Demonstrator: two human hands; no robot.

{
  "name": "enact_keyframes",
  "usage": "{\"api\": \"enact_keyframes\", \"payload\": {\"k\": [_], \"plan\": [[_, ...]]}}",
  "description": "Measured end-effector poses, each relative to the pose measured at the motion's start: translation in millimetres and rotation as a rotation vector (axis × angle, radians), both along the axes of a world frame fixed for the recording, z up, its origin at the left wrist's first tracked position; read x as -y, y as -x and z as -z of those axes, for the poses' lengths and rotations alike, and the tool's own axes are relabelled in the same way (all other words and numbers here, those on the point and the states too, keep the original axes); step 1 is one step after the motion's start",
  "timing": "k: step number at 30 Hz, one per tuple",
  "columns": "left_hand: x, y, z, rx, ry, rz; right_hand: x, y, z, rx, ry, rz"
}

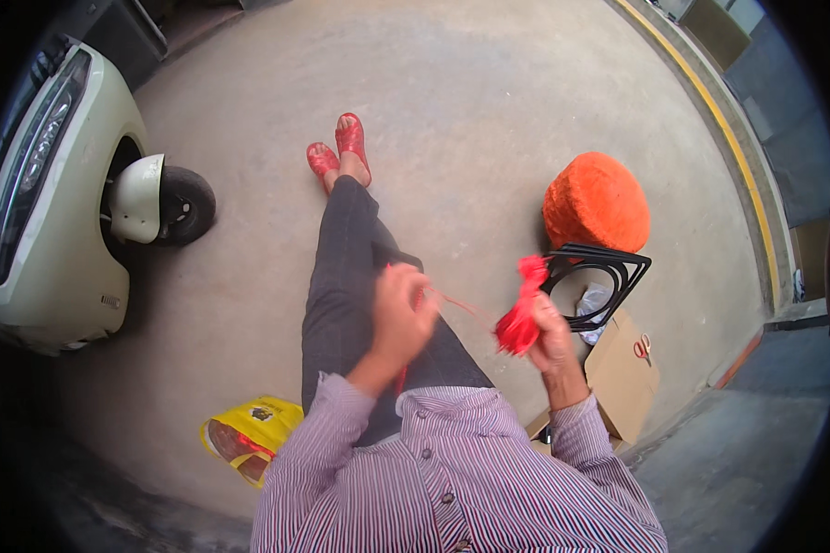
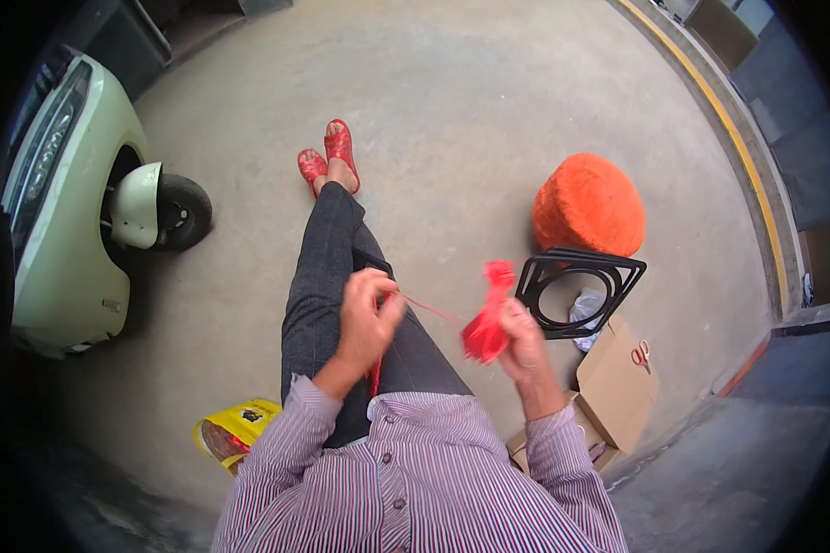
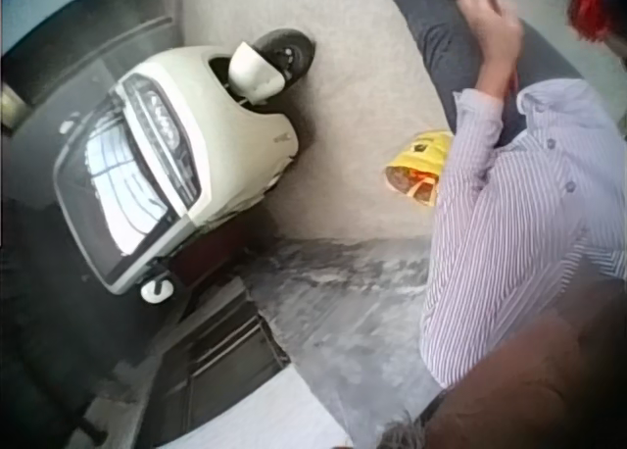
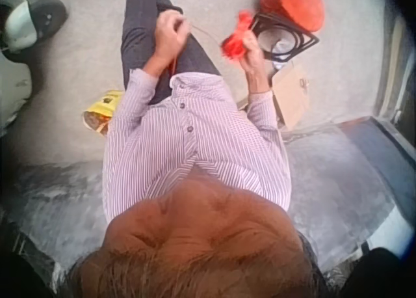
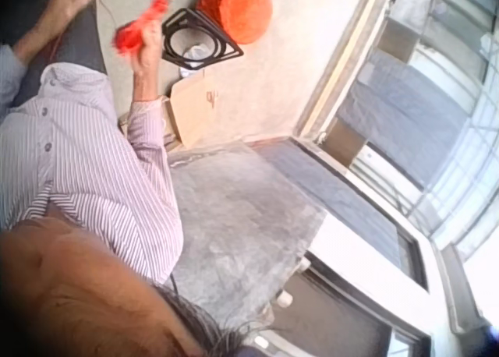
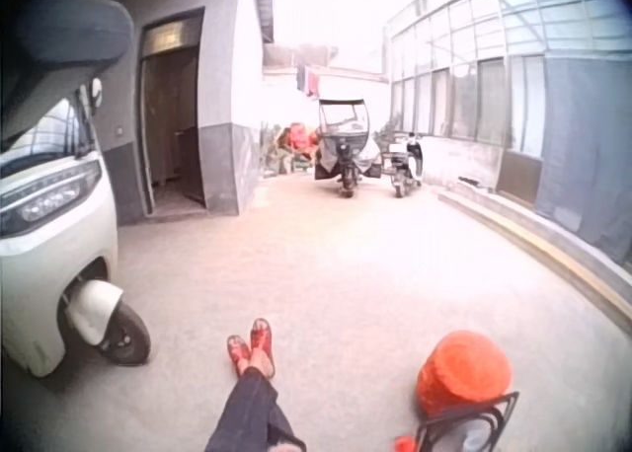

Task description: The person is winding a length of red string around their hand and a red plastic component of a piece of furniture.

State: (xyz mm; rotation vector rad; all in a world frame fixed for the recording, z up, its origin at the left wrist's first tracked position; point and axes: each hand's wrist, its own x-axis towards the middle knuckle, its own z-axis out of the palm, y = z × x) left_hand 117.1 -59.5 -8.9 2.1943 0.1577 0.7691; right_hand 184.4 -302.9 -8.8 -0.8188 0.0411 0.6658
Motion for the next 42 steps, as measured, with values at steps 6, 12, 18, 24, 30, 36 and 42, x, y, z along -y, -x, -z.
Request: {"api": "enact_keyframes", "payload": {"k": [6, 12, 18, 24, 30, 36, 42], "plan": [[15, 25, -50, -0.443, 0.915, 0.332, -65, 25, -11, -0.07, 0.232, -0.57], [-54, -16, -33, -0.02, -0.259, 0.031, -76, -56, 26, 0.237, 0.263, -0.364], [-47, -36, 5, -0.629, -0.571, -0.012, -135, -51, 33, 1.033, 0.907, -0.51], [-37, -18, 13, -0.144, -0.238, -0.013, -116, -59, 23, 1.095, 1.057, -0.273], [-19, -3, 35, -0.346, 0.347, 0.113, -80, -43, -55, 0.628, 0.205, -0.204], [-13, -3, 44, -0.442, 0.522, 0.094, -73, 50, -108, 0.216, -0.002, -0.596], [-16, -4, 33, -0.634, 0.476, 0.123, -51, 48, -130, 0.11, -0.344, -0.401]]}}
